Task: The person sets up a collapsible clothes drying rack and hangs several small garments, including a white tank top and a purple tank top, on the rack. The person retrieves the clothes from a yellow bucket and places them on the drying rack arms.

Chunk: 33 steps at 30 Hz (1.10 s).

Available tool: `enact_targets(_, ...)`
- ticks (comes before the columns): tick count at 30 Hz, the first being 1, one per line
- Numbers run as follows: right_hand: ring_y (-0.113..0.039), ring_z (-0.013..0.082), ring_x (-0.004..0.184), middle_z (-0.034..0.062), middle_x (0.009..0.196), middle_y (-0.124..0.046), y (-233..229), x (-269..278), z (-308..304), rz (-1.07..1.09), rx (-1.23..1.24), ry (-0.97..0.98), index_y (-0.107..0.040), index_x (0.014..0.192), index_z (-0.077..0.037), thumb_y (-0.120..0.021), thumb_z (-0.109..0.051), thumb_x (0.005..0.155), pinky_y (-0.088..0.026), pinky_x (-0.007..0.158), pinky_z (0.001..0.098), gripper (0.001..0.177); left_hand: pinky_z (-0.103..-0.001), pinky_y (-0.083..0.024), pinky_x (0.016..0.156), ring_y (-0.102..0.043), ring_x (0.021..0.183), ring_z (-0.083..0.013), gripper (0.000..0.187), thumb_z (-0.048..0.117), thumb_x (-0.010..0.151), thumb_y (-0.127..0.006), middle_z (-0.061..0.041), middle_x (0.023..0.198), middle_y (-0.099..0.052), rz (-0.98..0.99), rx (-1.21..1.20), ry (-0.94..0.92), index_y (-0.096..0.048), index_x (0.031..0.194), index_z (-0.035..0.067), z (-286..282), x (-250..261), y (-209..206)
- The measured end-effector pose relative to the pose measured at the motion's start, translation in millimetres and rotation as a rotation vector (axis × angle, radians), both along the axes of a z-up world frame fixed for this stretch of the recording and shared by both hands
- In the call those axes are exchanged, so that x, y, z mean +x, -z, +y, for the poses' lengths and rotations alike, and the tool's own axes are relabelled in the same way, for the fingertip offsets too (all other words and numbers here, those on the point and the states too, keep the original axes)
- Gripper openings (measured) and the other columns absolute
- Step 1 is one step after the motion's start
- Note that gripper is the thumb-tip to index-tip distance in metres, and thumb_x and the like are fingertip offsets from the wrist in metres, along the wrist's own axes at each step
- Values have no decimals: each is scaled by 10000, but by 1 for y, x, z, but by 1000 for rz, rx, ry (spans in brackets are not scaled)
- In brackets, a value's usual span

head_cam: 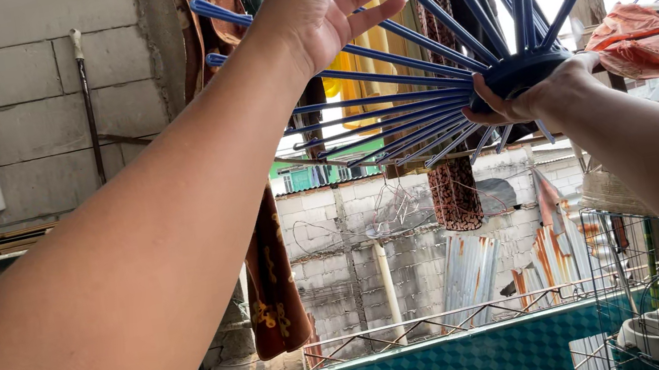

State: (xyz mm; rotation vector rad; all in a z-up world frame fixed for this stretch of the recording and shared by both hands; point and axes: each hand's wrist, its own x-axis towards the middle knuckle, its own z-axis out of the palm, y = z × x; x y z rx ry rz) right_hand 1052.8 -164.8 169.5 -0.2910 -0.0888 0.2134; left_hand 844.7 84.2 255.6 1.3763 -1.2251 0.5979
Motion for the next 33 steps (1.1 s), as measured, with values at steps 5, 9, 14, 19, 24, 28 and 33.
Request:
enact_targets(5,-329,664,1384,417,1523,-330,-11,1,-25,55,51,41,-305,1571,-83,-288,-945,822,-673,758,507,1142,-467,-642,884,-710,1125,-355,554,218,884,-760,-210,1427,-496,15,13,106,-528,1324,-24,-24,20,-11)
enact_targets(9,-362,658,1380,418,1498,-332,-13,-4,-33,38,50,87,-325,1561,-94,-301,-939,826,-678,753,508,1120,-467,-639,902,-712,1128,-348,547,218,924,-730,-238,1454,-459,-7,37,161,-517,1336,-72,-38,31,-15)
enact_targets(14,-461,612,1345,414,1438,-353,21,0,-44,92,73,55,-411,1539,-75,-201,-933,845,-683,708,475,1123,-448,-661,833,-738,1036,-336,509,216,933,-711,-216,1254,-566,82,29,67,-543,1296,-99,-46,37,0)
enact_targets(19,-370,634,1388,435,1461,-385,90,23,-54,101,-103,41,-330,1566,-11,-56,-881,910,-635,793,486,1123,-350,-635,582,-767,691,-307,352,266,961,-561,-240,1078,-668,336,-109,-294,-537,1191,1,-60,47,46)
enact_targets(24,-498,573,1283,365,1435,-454,140,39,-72,32,-335,-36,-400,1561,-35,-139,-654,1017,-587,876,629,864,-327,-640,528,-746,623,-260,261,218,1027,-476,-179,941,-697,417,-97,-425,-564,1079,-23,-74,71,101)
enact_targets(28,-623,462,1192,278,1411,-492,158,17,-94,60,-786,86,-249,1567,-114,-434,-607,1014,-563,914,610,764,-312,-620,500,-732,623,-221,200,173,1026,-479,-141,900,-713,320,-141,-521,-594,1040,10,-84,87,138)
enact_targets(33,-681,389,1123,258,1344,-601,162,-23,-124,-72,-1057,139,-311,1535,-151,-586,-557,925,-598,892,562,783,-269,-635,506,-743,695,-154,196,176,1012,-526,-88,945,-729,224,-106,-587,-659,1010,32,-90,102,180)
